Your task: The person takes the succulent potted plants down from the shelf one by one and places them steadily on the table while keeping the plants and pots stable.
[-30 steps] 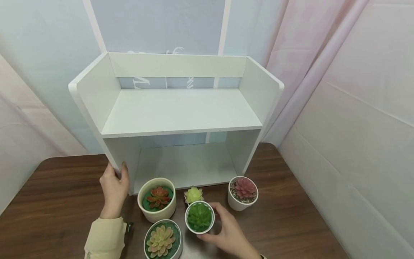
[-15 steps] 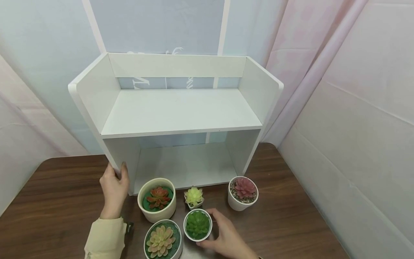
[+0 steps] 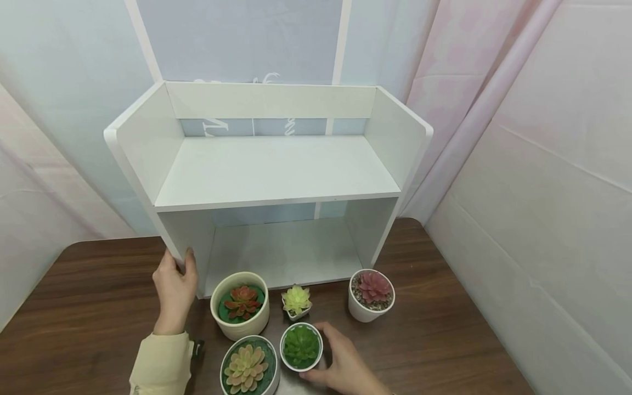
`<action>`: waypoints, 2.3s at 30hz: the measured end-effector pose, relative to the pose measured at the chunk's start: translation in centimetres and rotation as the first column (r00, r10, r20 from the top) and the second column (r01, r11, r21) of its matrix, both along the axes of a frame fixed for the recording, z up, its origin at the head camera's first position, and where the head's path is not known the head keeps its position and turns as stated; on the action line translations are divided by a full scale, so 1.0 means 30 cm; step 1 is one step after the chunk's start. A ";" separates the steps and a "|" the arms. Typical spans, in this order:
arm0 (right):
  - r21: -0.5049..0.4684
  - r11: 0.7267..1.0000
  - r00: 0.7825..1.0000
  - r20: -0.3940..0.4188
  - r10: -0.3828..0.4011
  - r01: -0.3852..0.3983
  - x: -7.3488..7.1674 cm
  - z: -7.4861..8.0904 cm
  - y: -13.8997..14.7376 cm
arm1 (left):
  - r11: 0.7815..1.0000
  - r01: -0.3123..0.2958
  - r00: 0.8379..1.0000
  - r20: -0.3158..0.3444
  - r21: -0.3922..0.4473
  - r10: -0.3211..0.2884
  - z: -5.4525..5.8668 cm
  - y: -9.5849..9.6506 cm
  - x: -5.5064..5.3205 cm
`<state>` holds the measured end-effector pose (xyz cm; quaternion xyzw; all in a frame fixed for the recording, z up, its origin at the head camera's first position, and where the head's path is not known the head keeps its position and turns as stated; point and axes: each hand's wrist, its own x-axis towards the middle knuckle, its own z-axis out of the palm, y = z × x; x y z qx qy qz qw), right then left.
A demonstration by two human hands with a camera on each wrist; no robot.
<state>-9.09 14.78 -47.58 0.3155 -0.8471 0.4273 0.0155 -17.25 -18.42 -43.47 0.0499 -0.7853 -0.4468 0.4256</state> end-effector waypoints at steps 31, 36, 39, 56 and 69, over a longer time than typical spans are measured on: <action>0.009 1.000 1.000 0.023 -0.013 0.013 -0.002 -0.016 -0.001 | 1.000 -0.013 1.000 -0.007 -0.017 0.013 -0.001 0.002 0.001; 0.017 1.000 0.999 0.037 -0.021 0.021 -0.001 -0.014 -0.001 | 1.000 -0.017 1.000 -0.005 -0.015 0.017 -0.001 0.001 0.001; 0.019 1.000 0.998 0.056 -0.021 0.020 0.001 -0.013 0.000 | 1.000 -0.019 1.000 -0.004 -0.016 0.019 -0.001 0.001 0.002; 0.064 0.998 0.995 0.102 -0.008 0.002 0.006 0.014 0.003 | 1.000 -0.013 1.000 0.024 -0.028 0.014 0.009 -0.006 0.018; 0.188 0.982 0.997 -0.068 0.024 -0.011 -0.003 0.101 0.045 | 0.996 0.029 0.985 0.174 -0.080 -0.015 0.021 -0.014 0.051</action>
